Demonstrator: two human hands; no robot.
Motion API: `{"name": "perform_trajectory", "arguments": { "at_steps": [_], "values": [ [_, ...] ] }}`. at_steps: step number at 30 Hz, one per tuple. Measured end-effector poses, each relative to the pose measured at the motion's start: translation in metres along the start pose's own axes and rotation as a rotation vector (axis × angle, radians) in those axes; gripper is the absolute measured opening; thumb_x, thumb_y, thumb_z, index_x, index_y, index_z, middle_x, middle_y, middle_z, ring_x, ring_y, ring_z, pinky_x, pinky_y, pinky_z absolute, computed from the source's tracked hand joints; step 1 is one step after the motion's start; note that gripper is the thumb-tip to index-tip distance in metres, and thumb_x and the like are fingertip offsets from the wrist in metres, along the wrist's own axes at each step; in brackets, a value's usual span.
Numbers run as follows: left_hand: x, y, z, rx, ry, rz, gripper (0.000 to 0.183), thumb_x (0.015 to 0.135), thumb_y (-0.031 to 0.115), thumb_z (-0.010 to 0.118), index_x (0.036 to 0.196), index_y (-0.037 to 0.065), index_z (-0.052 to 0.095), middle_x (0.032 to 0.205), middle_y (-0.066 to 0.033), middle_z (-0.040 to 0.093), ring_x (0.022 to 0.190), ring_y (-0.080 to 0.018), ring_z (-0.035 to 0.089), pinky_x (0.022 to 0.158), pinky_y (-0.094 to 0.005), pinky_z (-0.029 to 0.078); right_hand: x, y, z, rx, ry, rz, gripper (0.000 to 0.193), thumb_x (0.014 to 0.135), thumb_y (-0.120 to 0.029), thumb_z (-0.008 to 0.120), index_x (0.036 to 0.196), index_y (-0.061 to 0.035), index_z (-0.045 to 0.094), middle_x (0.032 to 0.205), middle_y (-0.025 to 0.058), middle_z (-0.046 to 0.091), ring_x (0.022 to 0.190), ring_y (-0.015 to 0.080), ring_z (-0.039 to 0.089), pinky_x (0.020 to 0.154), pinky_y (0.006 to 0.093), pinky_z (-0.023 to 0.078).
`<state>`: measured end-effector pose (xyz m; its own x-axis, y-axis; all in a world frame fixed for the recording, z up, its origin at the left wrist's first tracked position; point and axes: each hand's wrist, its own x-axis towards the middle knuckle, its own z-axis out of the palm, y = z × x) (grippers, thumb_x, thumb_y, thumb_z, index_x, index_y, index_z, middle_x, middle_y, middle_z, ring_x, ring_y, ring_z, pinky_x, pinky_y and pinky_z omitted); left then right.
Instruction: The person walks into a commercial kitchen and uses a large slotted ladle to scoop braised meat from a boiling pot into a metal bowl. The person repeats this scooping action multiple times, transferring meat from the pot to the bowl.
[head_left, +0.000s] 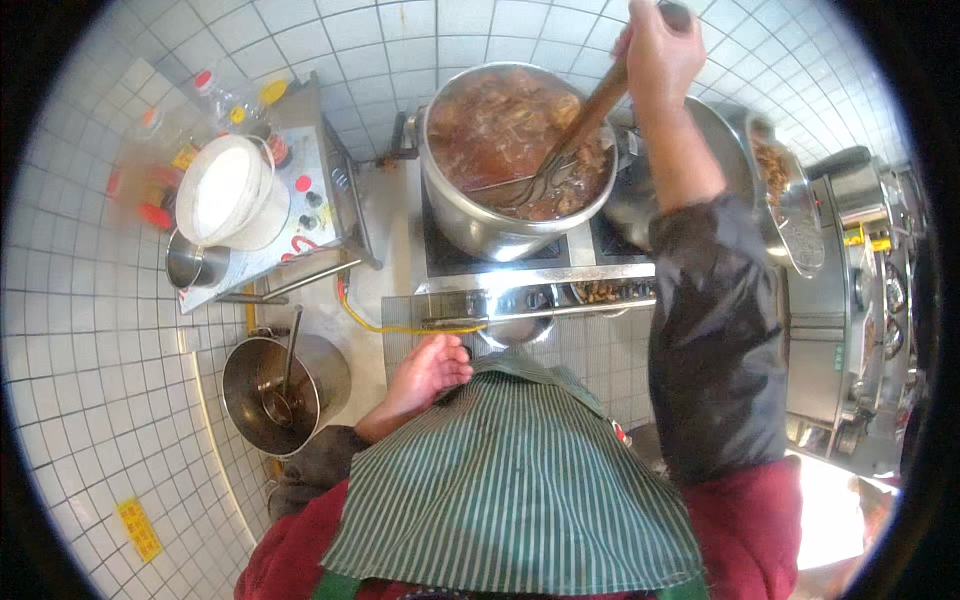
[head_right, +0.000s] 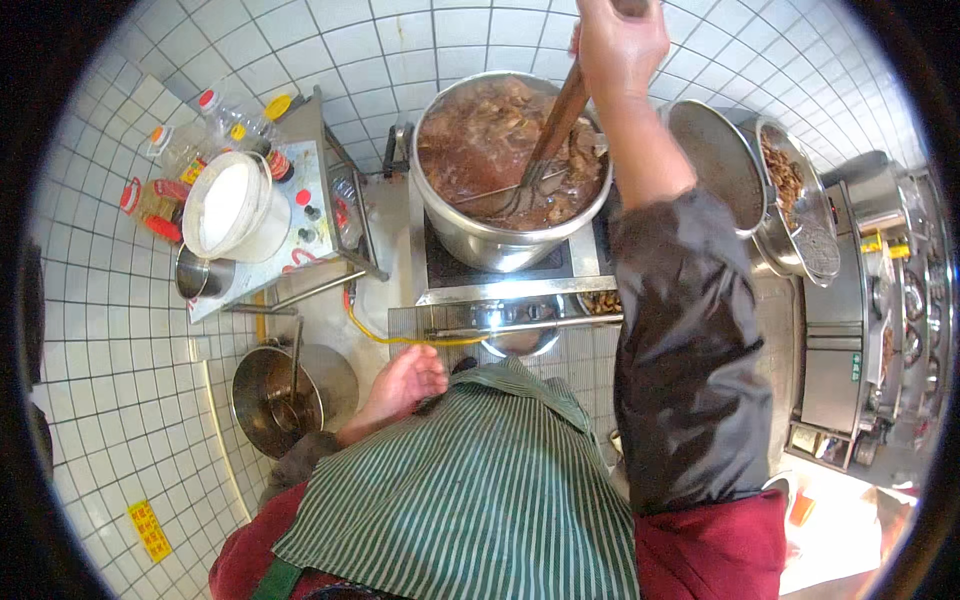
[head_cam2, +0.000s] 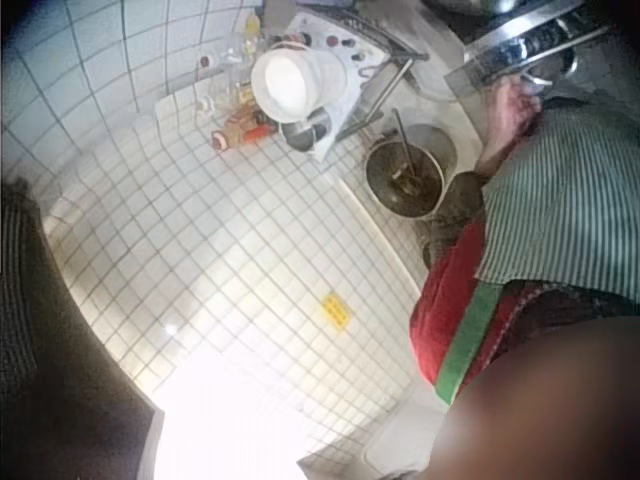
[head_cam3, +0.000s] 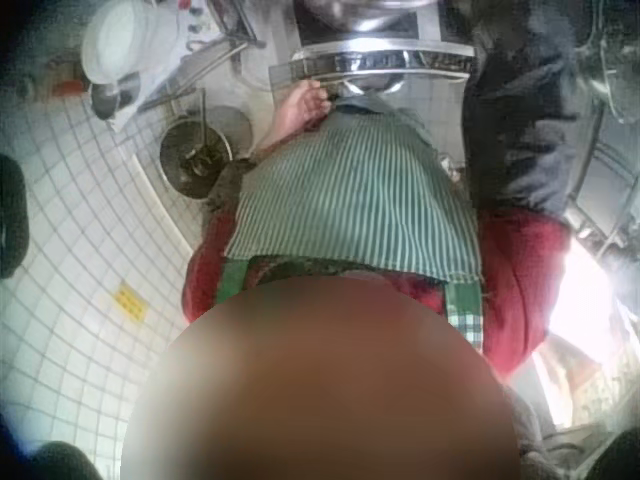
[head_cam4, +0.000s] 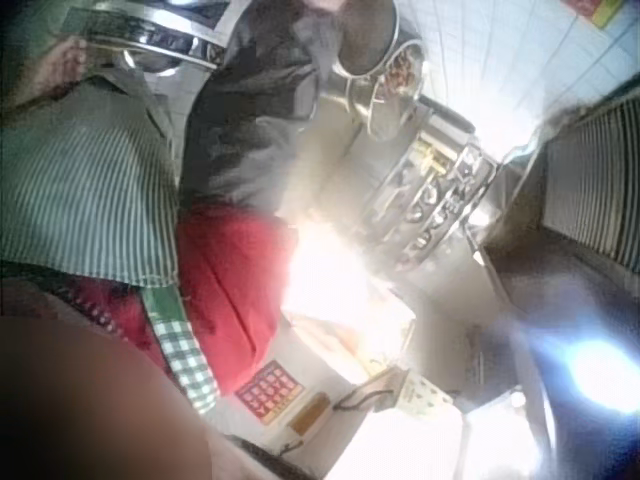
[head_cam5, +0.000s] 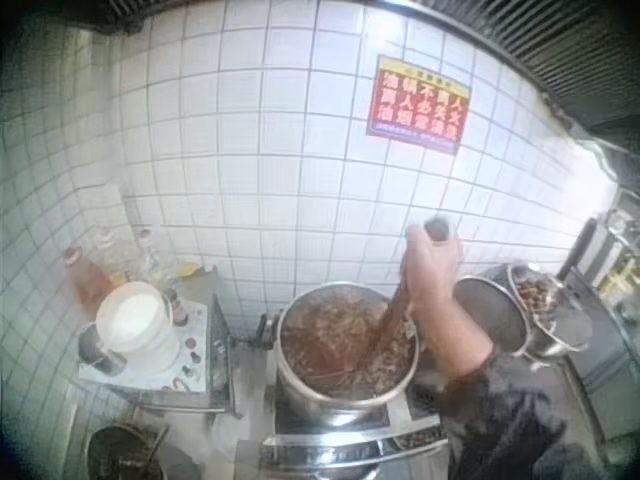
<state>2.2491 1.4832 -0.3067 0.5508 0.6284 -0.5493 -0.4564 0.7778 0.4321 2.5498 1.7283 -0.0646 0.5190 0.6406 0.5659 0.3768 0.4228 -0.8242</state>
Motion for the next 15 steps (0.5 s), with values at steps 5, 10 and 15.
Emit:
{"name": "perform_trajectory", "arguments": {
  "at_steps": [5,10,15],
  "values": [
    [0.025,0.004,0.050,0.200,-0.210,-0.090,0.029,0.103,0.031,0.041,0.110,0.006,0.054,0.095,-0.0093,0.065,0.085,-0.0219,0.066,0.080,-0.0351,0.054,-0.077,-0.007,-0.069,0.259,0.063,-0.006,0.018,0.084,-0.002,0.065,0.088,-0.0042,0.047,0.066,0.0046,0.055,0.048,0.0131,0.056,0.044,0.0266,0.046],
    [0.074,0.019,0.134,0.199,-0.431,-0.167,0.060,0.102,0.051,0.031,0.132,0.001,0.046,0.117,-0.0156,0.063,0.105,-0.0271,0.063,0.092,-0.0420,0.051,-0.168,-0.022,-0.104,0.310,-0.006,-0.102,0.022,0.081,0.010,0.062,0.086,-0.0041,0.045,0.079,0.0084,0.057,0.067,0.0129,0.056,0.059,0.0268,0.052],
    [0.110,0.023,0.197,-0.125,-0.440,-0.135,0.046,0.101,0.044,0.039,0.107,0.003,0.059,0.098,-0.0110,0.067,0.094,-0.0218,0.065,0.091,-0.0385,0.050,-0.194,-0.033,-0.111,0.227,-0.042,-0.080,0.023,0.079,0.009,0.065,0.083,-0.0037,0.046,0.076,0.0094,0.060,0.072,0.0151,0.058,0.069,0.0283,0.048]
  ]
}}
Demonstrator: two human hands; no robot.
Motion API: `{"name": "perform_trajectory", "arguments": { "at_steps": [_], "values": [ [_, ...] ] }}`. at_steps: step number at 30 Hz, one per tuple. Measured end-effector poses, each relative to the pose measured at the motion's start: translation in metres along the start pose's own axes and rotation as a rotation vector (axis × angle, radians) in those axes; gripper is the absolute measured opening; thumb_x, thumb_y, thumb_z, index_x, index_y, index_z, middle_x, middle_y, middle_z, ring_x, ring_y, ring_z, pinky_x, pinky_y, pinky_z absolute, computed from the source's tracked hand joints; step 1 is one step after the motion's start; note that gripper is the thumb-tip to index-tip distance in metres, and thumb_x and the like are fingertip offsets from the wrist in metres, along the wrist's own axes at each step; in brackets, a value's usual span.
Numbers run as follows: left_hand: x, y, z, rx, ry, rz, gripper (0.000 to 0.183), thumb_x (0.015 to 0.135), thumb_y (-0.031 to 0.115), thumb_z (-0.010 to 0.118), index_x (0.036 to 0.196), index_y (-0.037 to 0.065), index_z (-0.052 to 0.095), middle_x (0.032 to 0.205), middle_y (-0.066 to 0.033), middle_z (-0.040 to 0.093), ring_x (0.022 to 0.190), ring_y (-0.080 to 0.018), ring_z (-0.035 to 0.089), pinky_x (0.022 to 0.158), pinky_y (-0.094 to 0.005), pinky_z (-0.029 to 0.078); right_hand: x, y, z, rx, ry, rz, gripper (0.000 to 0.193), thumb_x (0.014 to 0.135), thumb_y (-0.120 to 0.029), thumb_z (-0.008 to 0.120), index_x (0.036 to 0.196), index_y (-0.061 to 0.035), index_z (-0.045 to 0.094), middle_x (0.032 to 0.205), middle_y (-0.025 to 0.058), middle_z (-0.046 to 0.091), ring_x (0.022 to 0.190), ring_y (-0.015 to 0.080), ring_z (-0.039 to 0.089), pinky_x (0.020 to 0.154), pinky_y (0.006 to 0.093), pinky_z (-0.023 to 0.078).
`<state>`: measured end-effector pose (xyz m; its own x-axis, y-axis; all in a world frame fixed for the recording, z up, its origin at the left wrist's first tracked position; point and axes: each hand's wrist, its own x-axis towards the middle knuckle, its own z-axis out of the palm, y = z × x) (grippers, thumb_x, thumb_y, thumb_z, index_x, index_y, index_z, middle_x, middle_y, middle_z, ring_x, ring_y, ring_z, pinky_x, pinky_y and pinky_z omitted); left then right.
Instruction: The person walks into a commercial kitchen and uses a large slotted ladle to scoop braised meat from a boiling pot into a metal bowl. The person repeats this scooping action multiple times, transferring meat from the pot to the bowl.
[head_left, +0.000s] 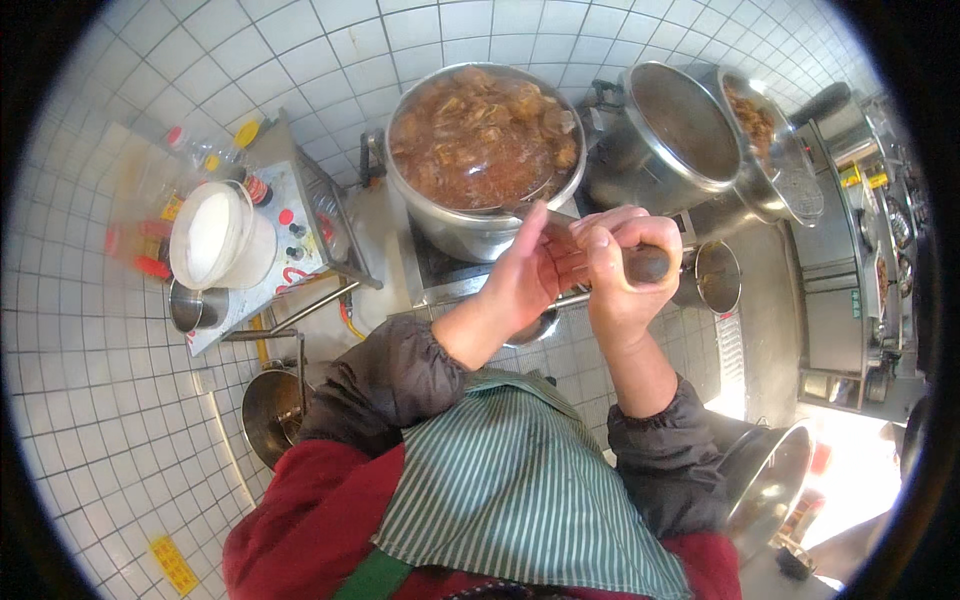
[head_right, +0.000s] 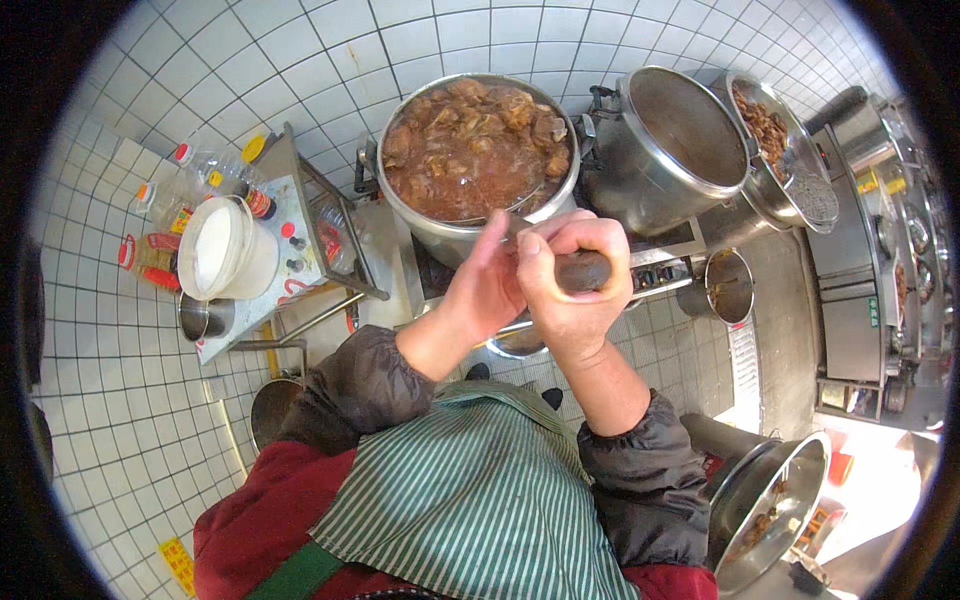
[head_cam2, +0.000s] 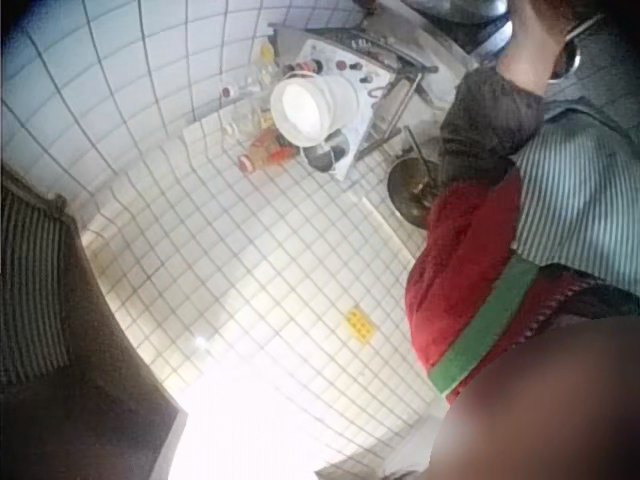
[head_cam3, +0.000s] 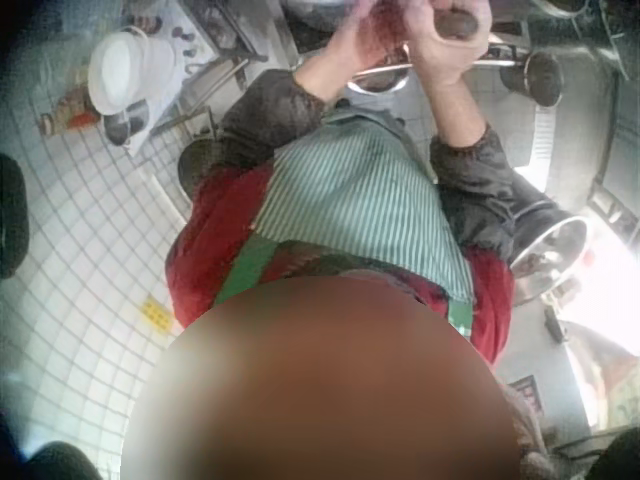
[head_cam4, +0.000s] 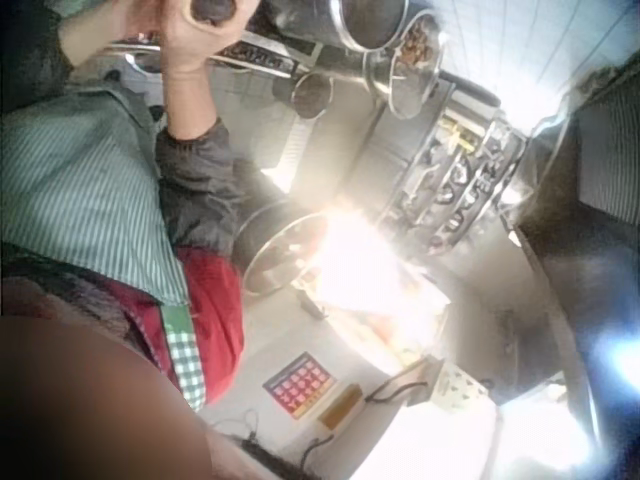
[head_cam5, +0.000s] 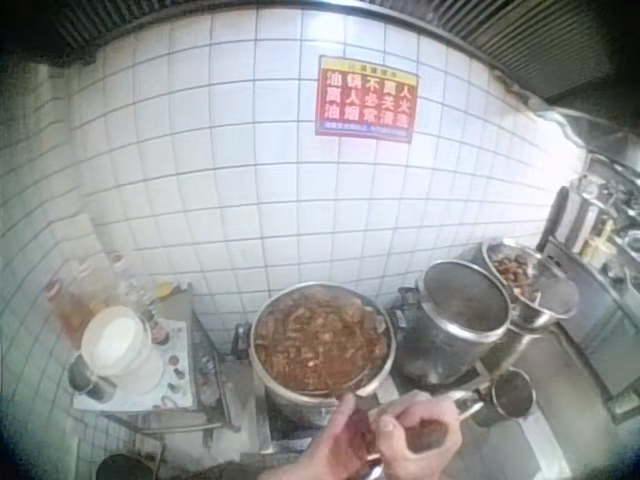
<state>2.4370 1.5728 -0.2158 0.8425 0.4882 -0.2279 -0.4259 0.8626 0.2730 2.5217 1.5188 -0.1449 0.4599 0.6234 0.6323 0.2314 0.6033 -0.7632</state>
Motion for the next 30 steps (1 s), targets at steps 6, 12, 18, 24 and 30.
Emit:
{"name": "perform_trajectory", "arguments": {
  "at_steps": [6,12,18,24,30],
  "values": [
    [0.056,0.004,-0.035,0.166,-0.104,0.266,0.029,0.096,0.028,0.044,0.088,0.005,0.060,0.086,-0.0044,0.066,0.084,-0.0165,0.064,0.081,-0.0324,0.052,0.012,0.018,0.011,-0.012,-0.013,-0.030,0.023,0.078,0.008,0.067,0.083,-0.0029,0.048,0.076,0.0080,0.059,0.070,0.0150,0.058,0.068,0.0281,0.048],
    [0.108,0.032,-0.055,0.045,0.027,0.251,0.020,0.092,0.021,0.046,0.081,0.010,0.059,0.080,-0.0021,0.065,0.074,-0.0148,0.064,0.071,-0.0286,0.053,0.044,0.069,0.025,-0.161,0.006,-0.066,0.022,0.079,0.008,0.065,0.083,-0.0047,0.047,0.078,0.0058,0.058,0.072,0.0107,0.054,0.067,0.0254,0.048],
    [0.081,0.000,-0.035,0.010,0.069,0.171,0.027,0.094,0.025,0.045,0.086,0.007,0.064,0.075,-0.0037,0.067,0.075,-0.0191,0.066,0.077,-0.0333,0.054,0.010,0.046,-0.020,-0.033,0.007,0.193,0.020,0.078,0.001,0.072,0.080,-0.0035,0.053,0.083,0.0051,0.063,0.078,0.0110,0.059,0.073,0.0255,0.049],
    [0.059,-0.028,-0.053,0.055,0.066,0.106,0.029,0.092,0.028,0.050,0.099,0.002,0.060,0.095,-0.0094,0.066,0.088,-0.0223,0.064,0.086,-0.0369,0.052,-0.043,0.015,-0.048,-0.013,-0.104,0.266,0.016,0.078,0.006,0.069,0.088,-0.0009,0.058,0.093,0.0088,0.066,0.096,0.0189,0.063,0.095,0.0360,0.047],
    [0.017,-0.006,-0.037,0.272,0.148,0.001,0.027,0.091,0.035,0.052,0.081,0.010,0.057,0.078,-0.0024,0.058,0.075,-0.0161,0.058,0.074,-0.0312,0.049,-0.059,-0.002,-0.017,-0.111,-0.203,0.193,0.016,0.075,0.003,0.072,0.085,-0.0028,0.061,0.091,0.0068,0.066,0.090,0.0189,0.064,0.089,0.0313,0.049]
  ]
}}
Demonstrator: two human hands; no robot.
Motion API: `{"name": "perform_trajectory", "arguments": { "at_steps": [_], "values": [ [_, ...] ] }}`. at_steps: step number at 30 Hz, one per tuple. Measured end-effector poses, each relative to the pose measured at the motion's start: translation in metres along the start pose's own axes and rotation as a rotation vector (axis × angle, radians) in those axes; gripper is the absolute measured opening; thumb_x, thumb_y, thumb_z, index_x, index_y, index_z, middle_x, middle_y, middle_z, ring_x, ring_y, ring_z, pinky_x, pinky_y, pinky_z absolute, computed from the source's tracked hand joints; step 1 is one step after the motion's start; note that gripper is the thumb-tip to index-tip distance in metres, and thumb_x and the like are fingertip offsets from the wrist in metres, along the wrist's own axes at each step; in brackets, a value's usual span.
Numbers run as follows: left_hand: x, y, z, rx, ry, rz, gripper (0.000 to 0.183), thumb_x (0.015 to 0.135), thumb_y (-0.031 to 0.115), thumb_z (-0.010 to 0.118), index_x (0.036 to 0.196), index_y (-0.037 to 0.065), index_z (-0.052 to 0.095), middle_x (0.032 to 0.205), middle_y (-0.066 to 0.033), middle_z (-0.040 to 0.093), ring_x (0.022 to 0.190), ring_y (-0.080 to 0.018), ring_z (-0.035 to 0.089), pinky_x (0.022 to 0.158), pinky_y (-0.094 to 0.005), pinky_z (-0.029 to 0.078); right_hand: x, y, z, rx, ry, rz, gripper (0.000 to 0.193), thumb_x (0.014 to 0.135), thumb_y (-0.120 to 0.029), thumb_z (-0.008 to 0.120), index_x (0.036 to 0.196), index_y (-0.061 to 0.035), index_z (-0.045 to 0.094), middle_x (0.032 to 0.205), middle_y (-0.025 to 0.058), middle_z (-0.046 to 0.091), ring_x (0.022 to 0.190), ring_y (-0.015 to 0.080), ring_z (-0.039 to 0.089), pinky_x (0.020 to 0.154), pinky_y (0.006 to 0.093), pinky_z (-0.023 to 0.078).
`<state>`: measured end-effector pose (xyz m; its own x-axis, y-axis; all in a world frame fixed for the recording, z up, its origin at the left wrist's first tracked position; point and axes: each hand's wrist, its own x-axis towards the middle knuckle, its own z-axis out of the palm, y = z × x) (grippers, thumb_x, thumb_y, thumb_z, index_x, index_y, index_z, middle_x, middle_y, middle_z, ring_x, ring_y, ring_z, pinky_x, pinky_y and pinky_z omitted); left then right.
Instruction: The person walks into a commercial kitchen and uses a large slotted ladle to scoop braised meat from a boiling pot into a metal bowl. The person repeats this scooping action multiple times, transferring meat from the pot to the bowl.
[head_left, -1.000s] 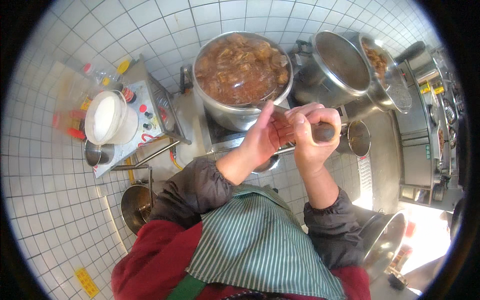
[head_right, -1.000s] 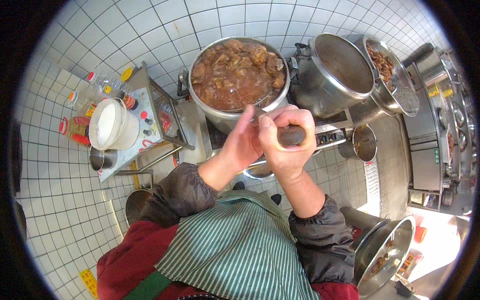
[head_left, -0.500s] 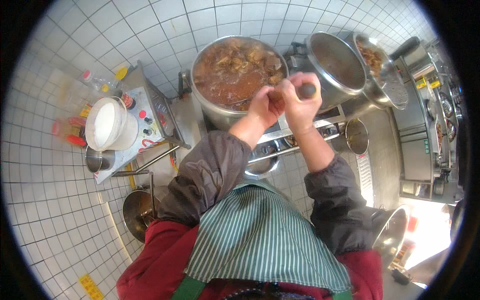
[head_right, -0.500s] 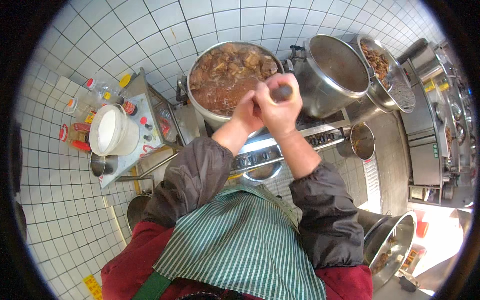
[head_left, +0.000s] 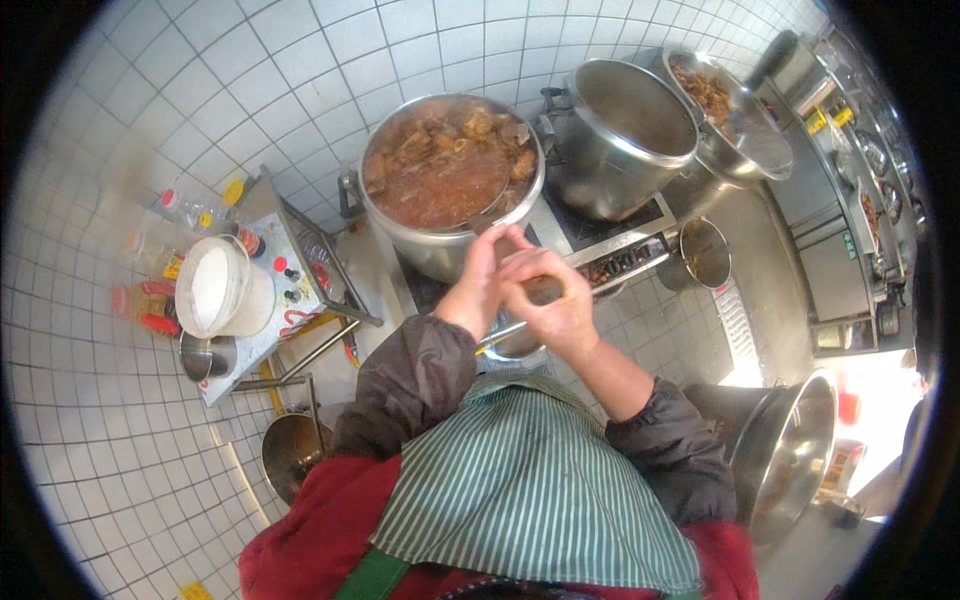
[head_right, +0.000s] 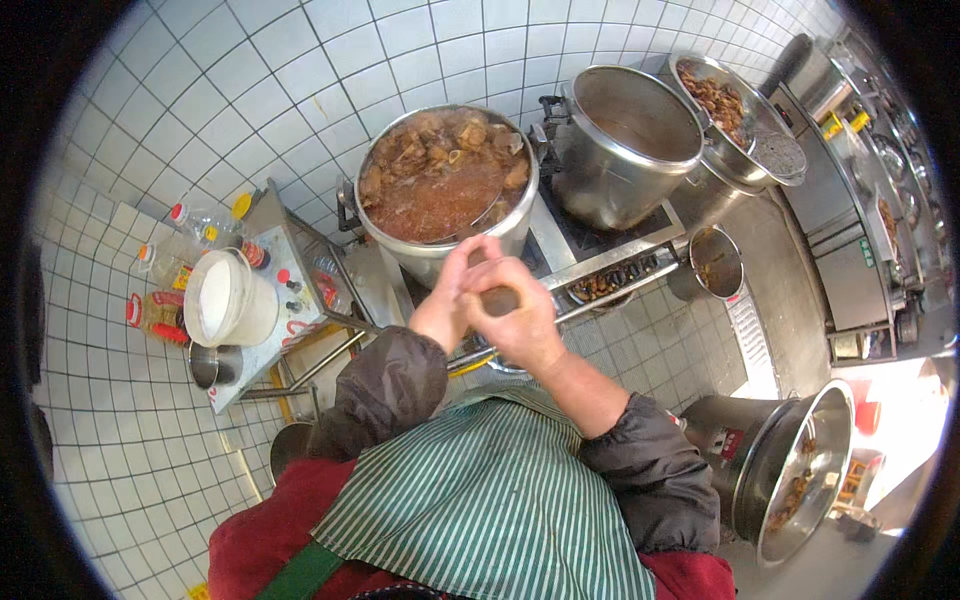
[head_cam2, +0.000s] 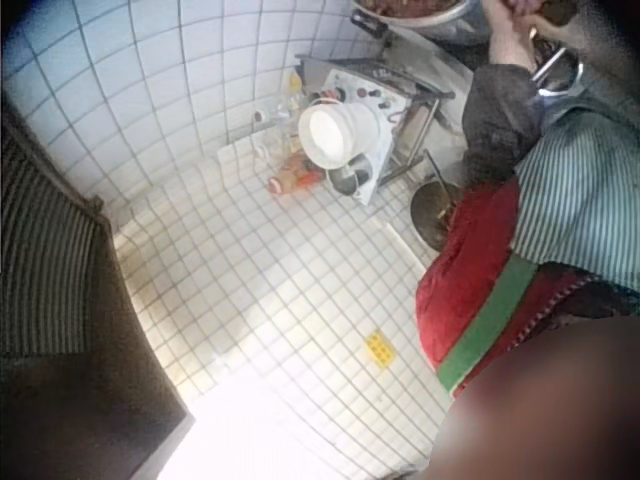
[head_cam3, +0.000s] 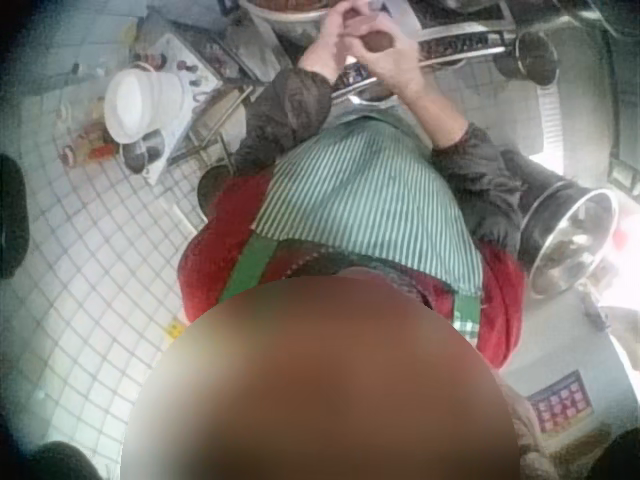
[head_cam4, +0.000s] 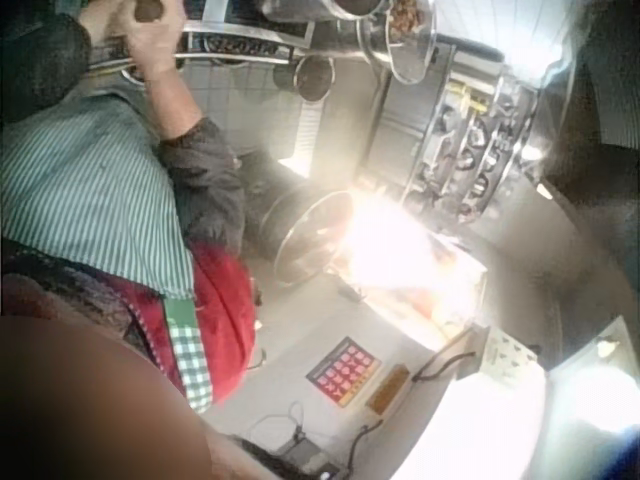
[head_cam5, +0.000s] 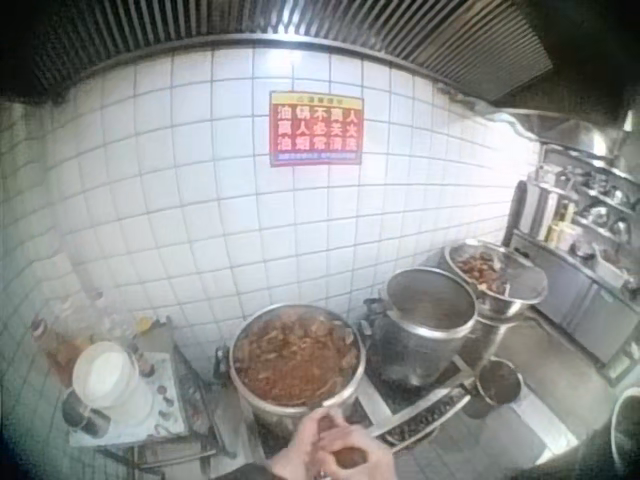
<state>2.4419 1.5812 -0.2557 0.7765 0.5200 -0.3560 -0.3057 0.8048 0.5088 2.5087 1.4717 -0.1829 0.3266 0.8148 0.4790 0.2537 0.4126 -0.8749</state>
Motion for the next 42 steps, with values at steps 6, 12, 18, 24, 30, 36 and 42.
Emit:
{"name": "perform_trajectory", "arguments": {
  "at_steps": [6,12,18,24,30,36,42],
  "values": [
    [-0.046,0.014,0.008,-0.839,-0.221,-0.230,0.009,0.095,0.011,0.054,0.092,0.003,0.051,0.083,-0.0007,0.051,0.077,-0.0088,0.053,0.074,-0.0204,0.048,-0.002,-0.028,0.023,-0.110,-0.169,-0.190,0.021,0.067,0.001,0.075,0.078,-0.0048,0.059,0.080,0.0072,0.062,0.077,0.0253,0.062,0.078,0.0346,0.049],
    [-0.049,0.002,0.003,-0.690,-0.170,-0.173,0.011,0.094,0.012,0.057,0.095,0.003,0.050,0.084,-0.0008,0.051,0.078,-0.0093,0.053,0.076,-0.0204,0.048,-0.010,-0.028,0.016,-0.034,-0.259,-0.231,0.023,0.065,0.002,0.075,0.075,-0.0076,0.058,0.079,0.0055,0.061,0.076,0.0248,0.061,0.075,0.0353,0.048],
    [-0.017,-0.008,-0.007,-0.464,0.061,-0.222,0.018,0.091,0.017,0.058,0.076,0.008,0.054,0.065,0.0014,0.054,0.061,-0.0115,0.054,0.060,-0.0230,0.047,-0.020,-0.015,0.000,-0.017,-0.242,-0.264,0.022,0.066,0.005,0.072,0.079,-0.0051,0.057,0.080,0.0084,0.061,0.080,0.0284,0.062,0.083,0.0416,0.048],
    [-0.017,-0.024,-0.010,-0.397,0.041,-0.188,0.020,0.092,0.020,0.056,0.075,0.011,0.052,0.066,0.0006,0.054,0.062,-0.0127,0.054,0.058,-0.0250,0.046,-0.046,-0.017,-0.008,-0.071,-0.200,-0.184,0.020,0.070,0.004,0.072,0.080,-0.0059,0.059,0.082,0.0067,0.063,0.083,0.0252,0.064,0.098,0.0477,0.044],
    [-0.017,-0.036,-0.010,-0.278,0.052,-0.177,0.021,0.093,0.024,0.056,0.077,0.011,0.054,0.068,0.0000,0.055,0.064,-0.0152,0.055,0.058,-0.0280,0.046,-0.061,-0.016,-0.017,-0.100,-0.191,-0.155,0.021,0.072,0.004,0.072,0.083,-0.0072,0.058,0.085,0.0059,0.064,0.088,0.0254,0.065,0.102,0.0500,0.040],
    [-0.010,-0.022,-0.009,-0.336,-0.021,-0.164,0.023,0.094,0.024,0.053,0.076,0.010,0.054,0.067,-0.0018,0.055,0.067,-0.0167,0.057,0.063,-0.0290,0.047,-0.031,-0.019,-0.012,-0.070,-0.202,-0.153,0.020,0.070,0.006,0.070,0.079,-0.0061,0.057,0.082,0.0052,0.063,0.087,0.0243,0.064,0.100,0.0461,0.043],
    [0.006,0.003,-0.017,-0.307,-0.339,-0.125,0.024,0.095,0.030,0.047,0.077,0.015,0.052,0.067,0.0055,0.048,0.065,-0.0094,0.050,0.064,-0.0273,0.043,0.007,-0.016,0.003,-0.067,-0.178,-0.106,0.012,0.074,0.007,0.066,0.077,-0.0015,0.058,0.082,0.0074,0.063,0.080,0.0218,0.062,0.095,0.0400,0.046]
  ]
}}
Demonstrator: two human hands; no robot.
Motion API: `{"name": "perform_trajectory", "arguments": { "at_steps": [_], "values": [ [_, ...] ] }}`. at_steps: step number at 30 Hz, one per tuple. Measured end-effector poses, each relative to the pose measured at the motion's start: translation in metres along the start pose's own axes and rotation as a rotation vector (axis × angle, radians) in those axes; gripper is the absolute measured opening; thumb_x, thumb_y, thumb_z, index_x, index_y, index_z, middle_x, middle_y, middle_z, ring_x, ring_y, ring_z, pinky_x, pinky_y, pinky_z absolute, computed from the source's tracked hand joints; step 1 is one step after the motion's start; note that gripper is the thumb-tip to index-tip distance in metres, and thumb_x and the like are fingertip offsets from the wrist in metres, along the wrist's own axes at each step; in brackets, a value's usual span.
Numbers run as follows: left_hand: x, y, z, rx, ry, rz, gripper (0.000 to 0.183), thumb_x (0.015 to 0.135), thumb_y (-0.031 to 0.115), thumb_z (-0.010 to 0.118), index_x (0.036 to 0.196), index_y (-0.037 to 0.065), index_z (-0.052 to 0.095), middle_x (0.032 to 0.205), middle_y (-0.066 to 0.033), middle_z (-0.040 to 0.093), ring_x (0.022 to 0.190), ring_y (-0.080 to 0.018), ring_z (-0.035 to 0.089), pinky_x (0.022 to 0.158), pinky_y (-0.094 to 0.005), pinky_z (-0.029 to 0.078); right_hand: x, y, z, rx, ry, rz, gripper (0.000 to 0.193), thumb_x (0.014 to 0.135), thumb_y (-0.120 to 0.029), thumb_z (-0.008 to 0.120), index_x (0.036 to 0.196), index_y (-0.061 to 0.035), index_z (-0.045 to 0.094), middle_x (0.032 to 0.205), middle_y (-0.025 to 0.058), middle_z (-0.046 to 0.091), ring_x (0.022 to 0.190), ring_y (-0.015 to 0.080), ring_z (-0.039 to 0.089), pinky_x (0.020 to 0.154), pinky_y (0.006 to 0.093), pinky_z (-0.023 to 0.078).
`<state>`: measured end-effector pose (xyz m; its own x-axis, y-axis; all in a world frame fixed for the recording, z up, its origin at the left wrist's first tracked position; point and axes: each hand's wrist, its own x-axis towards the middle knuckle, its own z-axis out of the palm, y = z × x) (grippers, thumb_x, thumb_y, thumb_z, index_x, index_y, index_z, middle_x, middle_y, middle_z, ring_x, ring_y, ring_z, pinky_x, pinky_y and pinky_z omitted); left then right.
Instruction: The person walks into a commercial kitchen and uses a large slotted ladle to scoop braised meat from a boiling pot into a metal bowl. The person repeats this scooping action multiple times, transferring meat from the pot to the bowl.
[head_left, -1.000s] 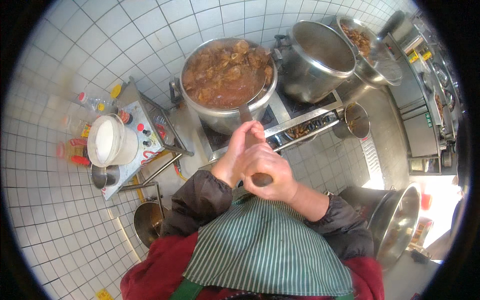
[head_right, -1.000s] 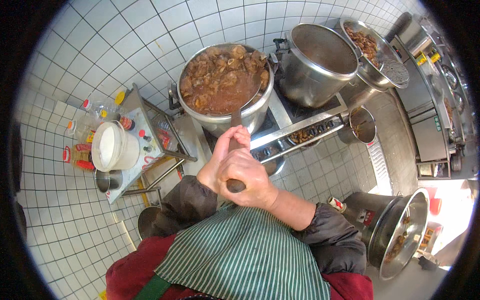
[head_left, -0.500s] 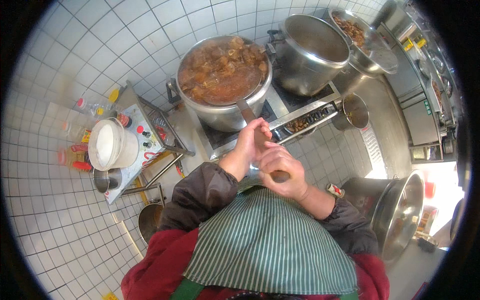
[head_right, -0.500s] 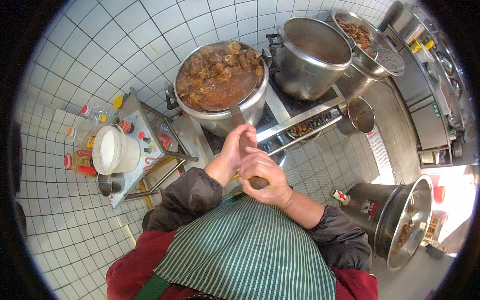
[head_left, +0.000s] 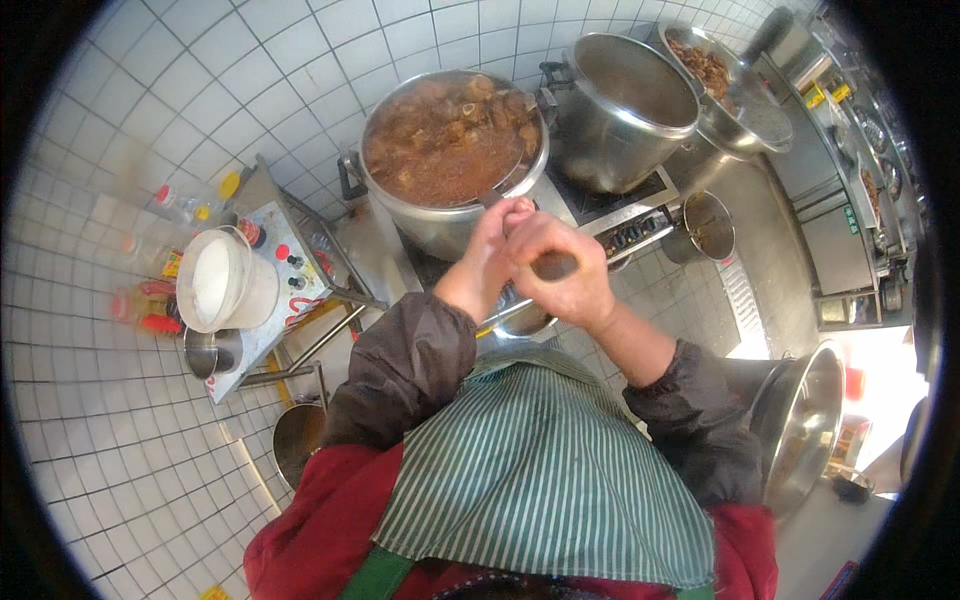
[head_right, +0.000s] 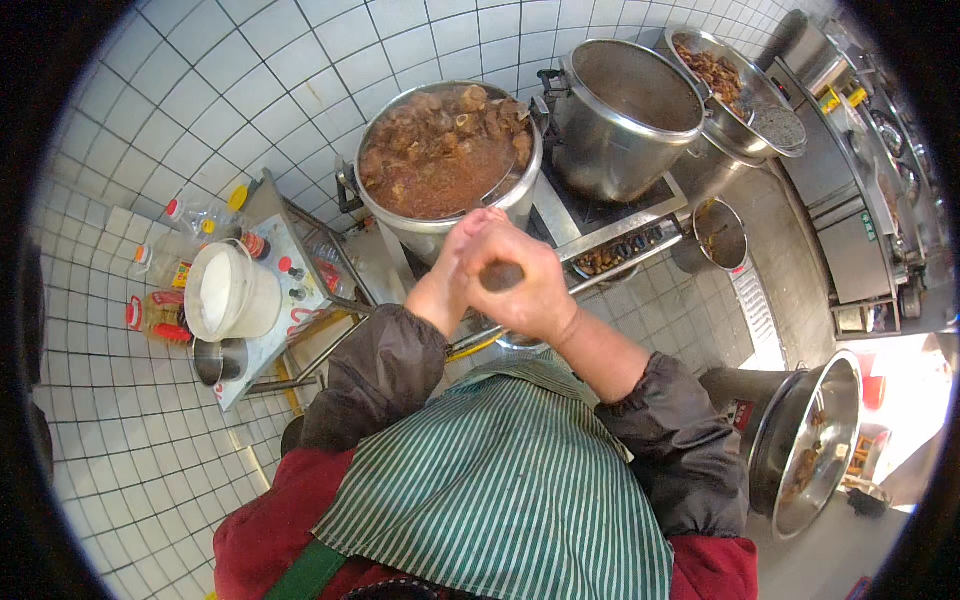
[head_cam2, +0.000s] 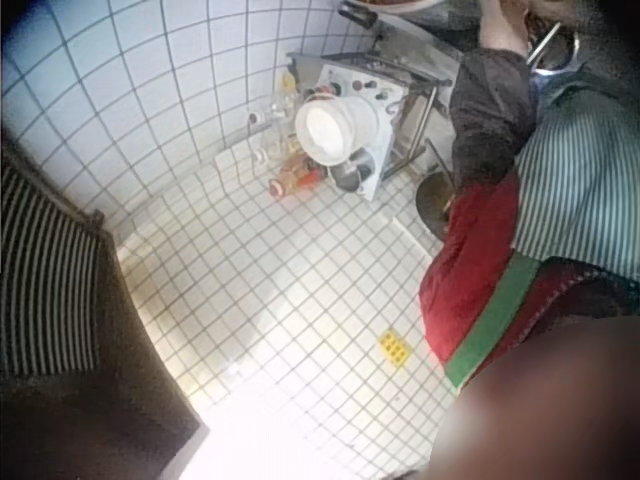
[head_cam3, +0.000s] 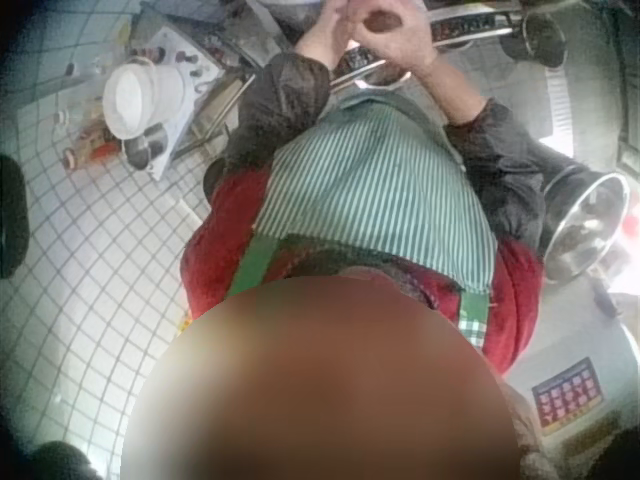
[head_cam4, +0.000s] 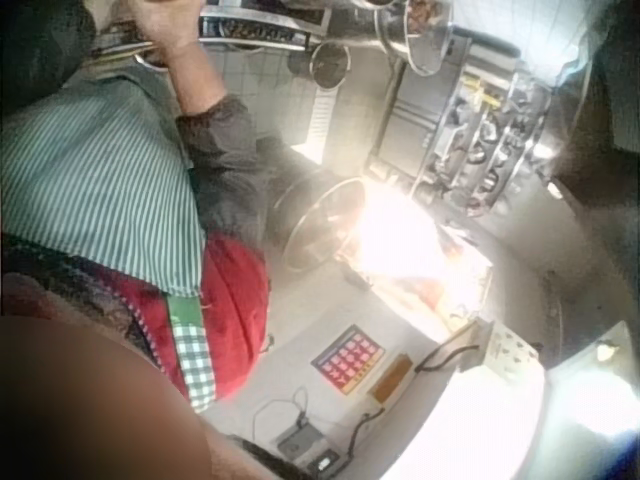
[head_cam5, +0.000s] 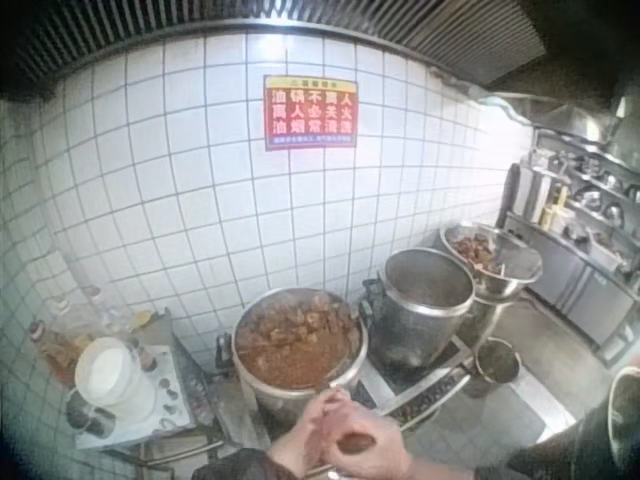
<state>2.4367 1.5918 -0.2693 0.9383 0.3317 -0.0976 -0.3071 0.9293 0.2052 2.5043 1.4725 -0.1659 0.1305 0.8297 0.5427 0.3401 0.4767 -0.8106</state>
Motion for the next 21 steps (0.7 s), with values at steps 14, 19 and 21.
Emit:
{"name": "perform_trajectory", "arguments": {
  "at_steps": [14,19,21],
  "values": [
    [-0.017,-0.027,0.038,-0.076,0.322,-0.072,0.028,0.094,0.027,0.048,0.074,0.008,0.053,0.070,-0.0042,0.058,0.068,-0.0188,0.056,0.065,-0.0315,0.048,-0.034,-0.031,-0.016,0.079,0.066,-0.078,0.021,0.072,0.009,0.066,0.081,-0.0059,0.055,0.079,0.0055,0.063,0.080,0.0221,0.061,0.096,0.0476,0.042],
    [-0.005,-0.033,0.020,-0.084,0.378,-0.019,0.022,0.094,0.022,0.052,0.076,0.009,0.053,0.068,-0.0026,0.055,0.067,-0.0186,0.056,0.062,-0.0320,0.048,-0.044,-0.011,-0.019,0.063,0.036,-0.088,0.021,0.071,0.008,0.068,0.081,-0.0066,0.055,0.080,0.0053,0.063,0.080,0.0224,0.061,0.096,0.0477,0.042],
    [-0.002,-0.036,0.014,-0.059,0.416,0.007,0.020,0.093,0.022,0.054,0.078,0.009,0.053,0.067,-0.0016,0.054,0.067,-0.0177,0.056,0.063,-0.0310,0.048,-0.044,-0.004,-0.021,0.070,0.023,-0.088,0.020,0.072,0.007,0.068,0.080,-0.0066,0.056,0.079,0.0051,0.062,0.080,0.0224,0.062,0.097,0.0481,0.042]
  ]
}}
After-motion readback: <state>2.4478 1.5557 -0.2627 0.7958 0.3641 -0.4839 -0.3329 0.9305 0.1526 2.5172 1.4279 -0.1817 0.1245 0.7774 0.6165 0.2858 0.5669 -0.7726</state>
